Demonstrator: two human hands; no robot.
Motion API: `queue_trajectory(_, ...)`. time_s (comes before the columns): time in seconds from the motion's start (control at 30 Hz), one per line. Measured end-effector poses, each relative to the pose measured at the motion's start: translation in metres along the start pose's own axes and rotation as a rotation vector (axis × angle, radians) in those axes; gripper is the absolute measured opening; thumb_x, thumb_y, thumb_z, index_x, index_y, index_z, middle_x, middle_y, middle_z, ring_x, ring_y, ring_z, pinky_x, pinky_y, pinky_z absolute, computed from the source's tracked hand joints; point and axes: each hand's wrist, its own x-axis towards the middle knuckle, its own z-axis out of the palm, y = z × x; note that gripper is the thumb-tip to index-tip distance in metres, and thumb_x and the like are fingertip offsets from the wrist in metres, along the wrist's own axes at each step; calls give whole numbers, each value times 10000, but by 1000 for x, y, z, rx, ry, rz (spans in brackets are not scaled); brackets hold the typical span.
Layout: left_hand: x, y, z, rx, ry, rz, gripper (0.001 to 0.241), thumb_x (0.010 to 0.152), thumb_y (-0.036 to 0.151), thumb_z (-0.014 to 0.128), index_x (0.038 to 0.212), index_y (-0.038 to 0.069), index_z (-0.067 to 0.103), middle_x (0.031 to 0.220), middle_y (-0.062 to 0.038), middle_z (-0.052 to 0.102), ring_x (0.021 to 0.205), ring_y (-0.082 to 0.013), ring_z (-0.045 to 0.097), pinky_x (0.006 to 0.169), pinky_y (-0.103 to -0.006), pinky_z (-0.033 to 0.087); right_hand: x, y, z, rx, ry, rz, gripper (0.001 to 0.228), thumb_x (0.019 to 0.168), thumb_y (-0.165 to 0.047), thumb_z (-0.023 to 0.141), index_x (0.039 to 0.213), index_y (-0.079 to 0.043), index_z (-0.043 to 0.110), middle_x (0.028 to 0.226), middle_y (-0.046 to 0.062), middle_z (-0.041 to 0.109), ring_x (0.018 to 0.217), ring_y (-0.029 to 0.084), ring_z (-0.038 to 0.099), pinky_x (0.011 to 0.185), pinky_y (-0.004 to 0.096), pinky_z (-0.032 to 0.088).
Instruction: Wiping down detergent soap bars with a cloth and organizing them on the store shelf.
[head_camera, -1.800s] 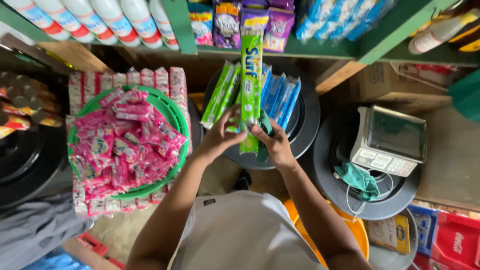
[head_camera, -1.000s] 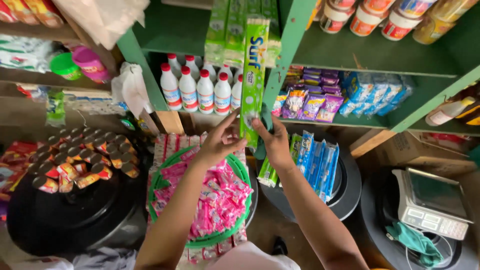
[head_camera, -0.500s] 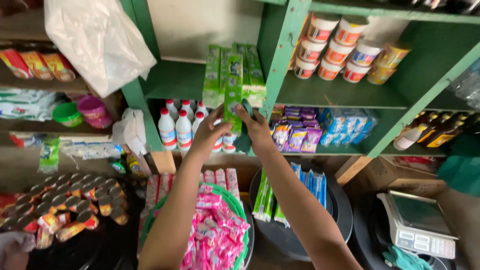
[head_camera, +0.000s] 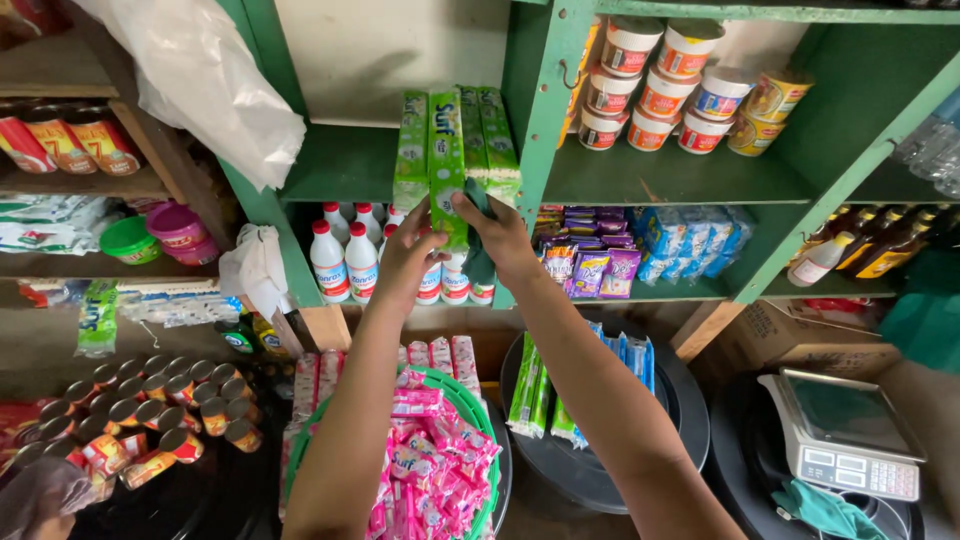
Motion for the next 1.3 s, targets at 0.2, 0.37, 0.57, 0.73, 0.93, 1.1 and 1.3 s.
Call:
queue_trajectory(0.2, 5, 1, -6, -3, 31, 39, 703, 929, 212, 683, 1573, 49, 454, 1319, -33, 634, 1119, -94, 606, 841, -279, 545, 15, 13, 5, 177, -48, 72, 467, 894, -368, 773, 1163, 9, 717, 1000, 35, 727, 821, 120, 667, 687, 288, 549)
queue_trajectory(0.37, 17, -16, -18, 56, 40, 131, 736, 937, 258, 734, 1569, 66, 411, 1278, -73, 638, 1064, -131, 647, 846, -330, 595, 11, 18, 6, 192, -45, 97, 553, 909, -458, 738, 1212, 1, 683, 1037, 32, 732, 869, 107, 675, 746, 275, 562)
queue_trajectory(0.57, 30, 6, -19, 825, 125, 354, 550, 996, 369, 713, 1472, 132, 575, 1224, -84, 647, 1015, -226, 675, 811, -359, 581, -8, 23, 12, 15, 51, -53, 499, 954, -489, 706, 1104, -14, 677, 948, 15, 668, 818, 88, 603, 728, 272, 528)
queue_trajectory(0.73, 42, 29, -8, 1410, 247, 465, 411, 969, 351, 733, 1316, 132, 713, 1284, -127, 566, 1155, -389, 542, 920, -549, 484, 9, 46, 15, -166, 114, -193, 408, 956, -418, 716, 1035, -19, 690, 881, -6, 704, 778, 71, 588, 709, 260, 515)
queue_trajectory(0.93, 96, 13, -32, 1543, 177, 630, 372, 900, 355, 712, 1195, 128, 722, 1559, -143, 409, 1402, -423, 343, 1037, -723, 291, 39, 56, 19, -46, 171, -251, 319, 965, -332, 728, 1003, -17, 696, 841, -13, 688, 735, 59, 569, 658, 260, 488)
queue_trajectory(1.1, 132, -19, -47, 1417, 183, 509, 455, 989, 392, 669, 1349, 113, 657, 1472, -129, 529, 1396, -354, 443, 1147, -597, 335, 62, 54, 23, -117, 327, -84, 368, 931, -409, 753, 956, -44, 726, 771, -12, 597, 666, 82, 473, 580, 285, 423)
queue_trajectory(1.3, 127, -30, -49, 1137, 186, 565, 461, 1030, 360, 695, 1388, 85, 600, 1490, -190, 545, 1371, -396, 524, 1157, -439, 452, 61, 65, 19, -415, 425, -143, 441, 899, -476, 773, 892, -40, 712, 699, 17, 640, 645, 99, 508, 601, 303, 474)
